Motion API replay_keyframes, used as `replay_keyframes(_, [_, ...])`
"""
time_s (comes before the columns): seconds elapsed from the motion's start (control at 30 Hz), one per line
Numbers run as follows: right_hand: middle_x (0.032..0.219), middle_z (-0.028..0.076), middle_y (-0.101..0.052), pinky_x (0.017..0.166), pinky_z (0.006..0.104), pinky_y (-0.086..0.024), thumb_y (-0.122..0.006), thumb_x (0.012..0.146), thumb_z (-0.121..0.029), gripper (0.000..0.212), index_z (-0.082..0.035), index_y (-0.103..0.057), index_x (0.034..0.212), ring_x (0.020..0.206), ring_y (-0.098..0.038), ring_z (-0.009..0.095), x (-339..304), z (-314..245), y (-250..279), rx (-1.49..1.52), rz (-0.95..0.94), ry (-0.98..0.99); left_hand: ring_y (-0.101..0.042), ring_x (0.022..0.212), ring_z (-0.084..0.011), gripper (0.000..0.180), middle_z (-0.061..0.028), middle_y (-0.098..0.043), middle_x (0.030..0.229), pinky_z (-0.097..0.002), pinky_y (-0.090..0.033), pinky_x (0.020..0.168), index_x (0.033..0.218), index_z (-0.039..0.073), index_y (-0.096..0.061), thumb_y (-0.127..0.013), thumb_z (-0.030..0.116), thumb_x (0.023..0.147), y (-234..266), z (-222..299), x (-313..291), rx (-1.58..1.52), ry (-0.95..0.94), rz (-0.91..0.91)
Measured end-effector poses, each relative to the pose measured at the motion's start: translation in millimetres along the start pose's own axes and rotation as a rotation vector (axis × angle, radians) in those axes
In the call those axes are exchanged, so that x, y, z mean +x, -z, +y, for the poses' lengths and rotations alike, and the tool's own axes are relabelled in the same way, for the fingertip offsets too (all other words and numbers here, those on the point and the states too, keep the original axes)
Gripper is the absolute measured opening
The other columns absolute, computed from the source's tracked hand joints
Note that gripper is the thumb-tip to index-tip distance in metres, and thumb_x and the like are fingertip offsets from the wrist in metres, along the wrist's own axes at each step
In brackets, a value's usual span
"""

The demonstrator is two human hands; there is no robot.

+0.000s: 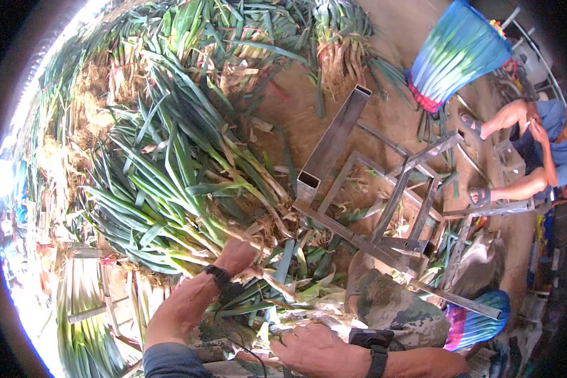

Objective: The person cleans leeks by hand, peeling away the outer layers and pulling off the roots before placing them onto a metal frame. They repeat this process for several leeks, picking them up from a pile and stripping them of debris.

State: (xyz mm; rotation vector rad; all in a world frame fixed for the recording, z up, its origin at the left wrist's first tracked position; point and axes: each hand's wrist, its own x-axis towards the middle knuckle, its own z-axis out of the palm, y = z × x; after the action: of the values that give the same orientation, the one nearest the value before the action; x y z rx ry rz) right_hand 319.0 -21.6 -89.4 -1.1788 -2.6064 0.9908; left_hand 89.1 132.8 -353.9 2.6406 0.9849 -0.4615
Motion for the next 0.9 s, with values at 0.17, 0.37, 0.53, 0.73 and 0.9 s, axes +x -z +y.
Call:
replay_keyframes(0.17, [0.067,0.008,-0.060,0.060,0.0405,-0.049,-0.063,0.086,-0.037,0.027,-0.011,-0.063,0.081,0.068,-0.064,0.026,-7.0,-6.3,0.9,0.030,0.021,0.008,-0.068,0.064,-0.0270,0.049,-0.0089,-0.067,0.068,-0.0417,-0.053,0.058,0.077,0.014,-0.075,-0.086,0.054,0.051,34.1,4.5,-40.1,-0.101,0.039,-0.030])
replay_keyframes(0.37, [0.070,0.010,-0.065,0.057,0.0417,-0.053,-0.058,0.086,-0.021,0.015,-0.006,-0.061,0.089,0.067,-0.068,0.030,5.2,-3.1,1.1,0.096,-0.165,0.093,-0.060,0.055,-0.0278,0.029,-0.0082,-0.063,0.065,-0.0355,-0.047,0.050,0.074,0.011,-0.070,-0.078,0.039,0.071,83.1,89.1,-43.0,-0.199,-0.149,-0.385])
replay_keyframes(0.53, [0.073,0.007,-0.063,0.059,0.0396,-0.052,-0.064,0.083,-0.023,0.016,-0.009,-0.060,0.091,0.071,-0.067,0.027,0.1,-12.2,-11.3,-0.013,-0.090,0.097,-0.067,0.065,-0.0286,0.012,-0.0091,-0.064,0.068,-0.0416,-0.050,0.054,0.076,0.010,-0.068,-0.068,0.022,0.078,111.0,125.2,-68.3,-0.172,-0.266,0.026])
replay_keyframes(0.73, [0.072,0.011,-0.064,0.055,0.0428,-0.051,-0.063,0.085,-0.023,0.017,-0.007,-0.060,0.092,0.066,-0.068,0.031,-7.0,-17.2,-5.1,0.024,-0.071,0.137,-0.054,0.056,-0.0244,0.011,-0.0038,-0.051,0.059,-0.0356,-0.043,0.052,0.074,0.015,-0.066,-0.072,0.024,0.075,144.3,106.5,-109.0,-0.066,-0.078,-0.295])
replay_keyframes(0.9, [0.071,0.012,-0.064,0.054,0.0452,-0.050,-0.062,0.086,-0.020,0.016,-0.006,-0.058,0.089,0.066,-0.068,0.033,-14.5,-13.0,-14.8,0.052,-0.101,0.123,-0.057,0.060,-0.0143,0.020,0.0007,-0.064,0.068,-0.0302,-0.041,0.053,0.091,0.025,-0.073,-0.072,0.043,0.084,120.8,21.3,-102.3,0.180,0.254,-0.443])
